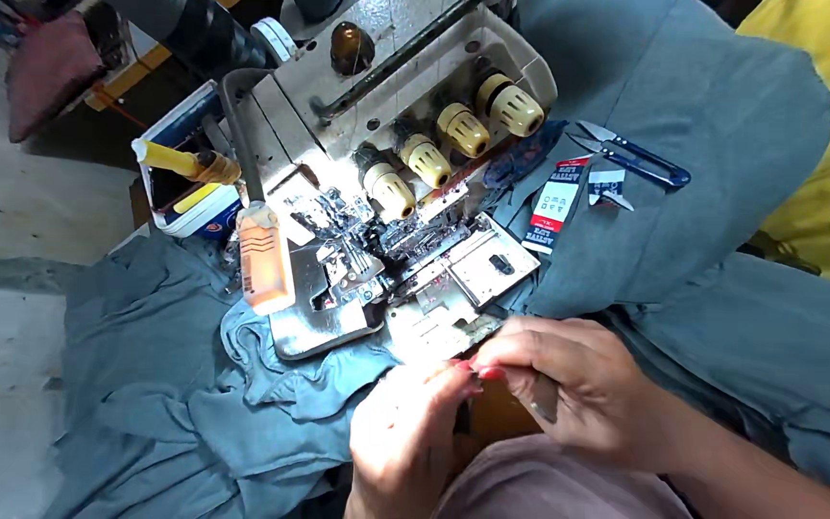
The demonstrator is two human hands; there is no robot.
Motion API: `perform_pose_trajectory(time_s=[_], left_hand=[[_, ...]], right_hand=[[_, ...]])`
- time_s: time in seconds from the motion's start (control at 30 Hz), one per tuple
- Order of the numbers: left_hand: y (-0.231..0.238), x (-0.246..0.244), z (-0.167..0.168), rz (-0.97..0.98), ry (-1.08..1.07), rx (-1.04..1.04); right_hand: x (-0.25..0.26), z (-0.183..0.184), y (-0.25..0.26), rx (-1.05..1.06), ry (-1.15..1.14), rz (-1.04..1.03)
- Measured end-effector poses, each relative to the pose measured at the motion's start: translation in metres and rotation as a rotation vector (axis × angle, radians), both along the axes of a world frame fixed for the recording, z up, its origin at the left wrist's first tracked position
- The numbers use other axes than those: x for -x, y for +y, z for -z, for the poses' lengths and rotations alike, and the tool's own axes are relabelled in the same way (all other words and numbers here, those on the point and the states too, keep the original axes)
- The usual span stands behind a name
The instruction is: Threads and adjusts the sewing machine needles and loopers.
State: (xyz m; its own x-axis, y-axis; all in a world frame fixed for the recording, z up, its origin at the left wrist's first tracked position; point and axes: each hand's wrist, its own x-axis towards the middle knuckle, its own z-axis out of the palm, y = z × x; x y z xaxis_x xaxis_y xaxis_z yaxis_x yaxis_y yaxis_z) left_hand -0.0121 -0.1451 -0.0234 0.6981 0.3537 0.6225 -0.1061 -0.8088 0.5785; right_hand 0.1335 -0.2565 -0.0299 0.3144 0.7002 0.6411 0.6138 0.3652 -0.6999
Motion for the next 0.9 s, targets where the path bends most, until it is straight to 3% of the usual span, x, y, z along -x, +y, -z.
perform_pose_trajectory(time_s=[0.2,0.43,0.57,0.7,0.9], left_hand=[[-0.002,-0.003,0.003,-0.108,-0.199,0.318],[0.004,-0.005,0.018,-0.018,-0.246,0.827],[0.008,-0.003,0.026,0.18,-0.253,1.088],[0.013,-0.002,0.039,0.351,-0.237,1.135],[0.006,-0.012,0.039,0.273,-0.328,1.156]], right_hand=[[0.025,0.007,0.029,0.045,0.606,-0.243],[0.036,0.022,0.033,0.044,0.6,-0.137],[0.035,0.021,0.032,0.073,0.699,-0.146],[0.034,0.02,0.031,0.094,0.752,-0.17],[0.034,0.026,0.032,0.103,0.707,-0.122]])
